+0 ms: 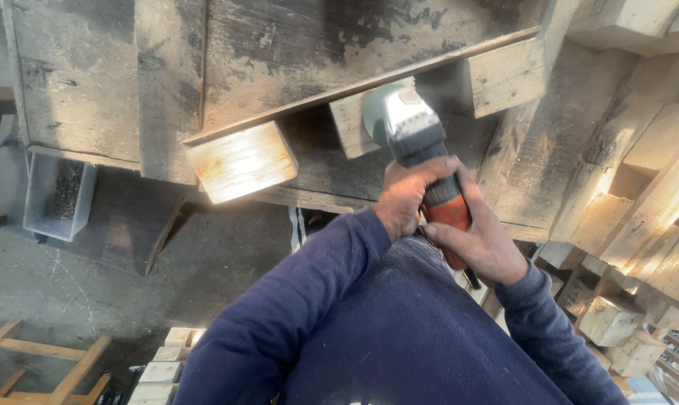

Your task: The person uses an angle grinder with a sanding disc to smooth the surfaces of several small wooden blocks arranged on a workbench. They move the tool across each block, then flip one block over to sand the opposite side before continuing on the remaining pieces.

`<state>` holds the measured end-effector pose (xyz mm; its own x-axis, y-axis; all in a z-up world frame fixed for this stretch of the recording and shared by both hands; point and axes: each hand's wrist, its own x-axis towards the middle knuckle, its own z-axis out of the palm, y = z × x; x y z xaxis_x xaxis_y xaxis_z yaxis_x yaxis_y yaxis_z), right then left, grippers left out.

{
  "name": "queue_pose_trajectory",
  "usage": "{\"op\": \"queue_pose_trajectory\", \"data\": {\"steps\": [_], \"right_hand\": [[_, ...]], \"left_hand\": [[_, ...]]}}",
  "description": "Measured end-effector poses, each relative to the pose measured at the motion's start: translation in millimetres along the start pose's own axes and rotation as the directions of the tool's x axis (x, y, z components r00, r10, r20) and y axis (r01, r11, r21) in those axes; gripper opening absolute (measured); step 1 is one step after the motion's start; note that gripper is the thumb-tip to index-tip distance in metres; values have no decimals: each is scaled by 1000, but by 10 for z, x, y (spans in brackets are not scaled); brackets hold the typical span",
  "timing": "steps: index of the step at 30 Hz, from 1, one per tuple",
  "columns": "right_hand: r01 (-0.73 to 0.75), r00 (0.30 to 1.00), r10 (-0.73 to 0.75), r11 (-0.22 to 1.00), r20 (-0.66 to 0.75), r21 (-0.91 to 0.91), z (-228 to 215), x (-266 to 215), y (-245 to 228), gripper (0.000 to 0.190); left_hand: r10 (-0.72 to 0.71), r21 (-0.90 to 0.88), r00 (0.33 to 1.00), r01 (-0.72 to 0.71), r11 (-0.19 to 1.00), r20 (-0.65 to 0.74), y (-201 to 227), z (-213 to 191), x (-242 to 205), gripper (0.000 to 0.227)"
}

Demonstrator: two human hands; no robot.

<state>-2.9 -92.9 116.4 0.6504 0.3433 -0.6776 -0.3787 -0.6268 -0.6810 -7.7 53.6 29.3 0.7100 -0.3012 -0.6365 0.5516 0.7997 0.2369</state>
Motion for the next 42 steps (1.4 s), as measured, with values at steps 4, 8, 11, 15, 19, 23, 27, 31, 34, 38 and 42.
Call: {"op": "queue_pose_trajectory", "data": {"steps": [4,8,11,15,19,23,27,31,34,38,42], "right_hand": [[-164,986,164,986,-6,20,56,-148,-65,114],[-46,997,45,999,-56,-8,53,-41,-12,101],[34,995,-33,999,-98,6,45,-11,-2,107],[-75,995,73,997,-72,-28,89,-153,-29,105],[7,997,-7,1000,-72,-3,71,-118,25,99],[-24,994,29,998,-101,50,18,-48,35,107],[-87,996,86,996,-32,-26,64,-148,-34,109],[-11,1000,11,1000,25,0,106,-91,-33,103],[20,1000,-20,1000,0,11,118,16,-11,110],[17,998,-13,998,55,-67,169,-93,-23,104],[11,998,-3,993,65,-120,207,-181,-59,107]], "left_hand": [[74,-10,997,-73,997,39,-102,35,-127,28],[-150,-116,988,154,981,39,-39,22,57,31],[-101,-36,995,100,994,-9,9,29,116,31],[-28,-50,999,31,998,41,-80,35,-63,34],[-103,-97,991,111,989,86,-112,32,-3,36],[-44,-29,998,46,999,37,-36,65,115,39],[49,-41,998,-48,998,31,-94,72,-161,39],[95,-33,991,-92,995,91,-29,5,-220,33],[43,-2,999,-43,999,-30,87,-64,-142,31],[110,-43,992,-108,993,61,-17,-87,-340,32],[97,-42,995,-96,995,18,-98,-65,-414,33]]}}
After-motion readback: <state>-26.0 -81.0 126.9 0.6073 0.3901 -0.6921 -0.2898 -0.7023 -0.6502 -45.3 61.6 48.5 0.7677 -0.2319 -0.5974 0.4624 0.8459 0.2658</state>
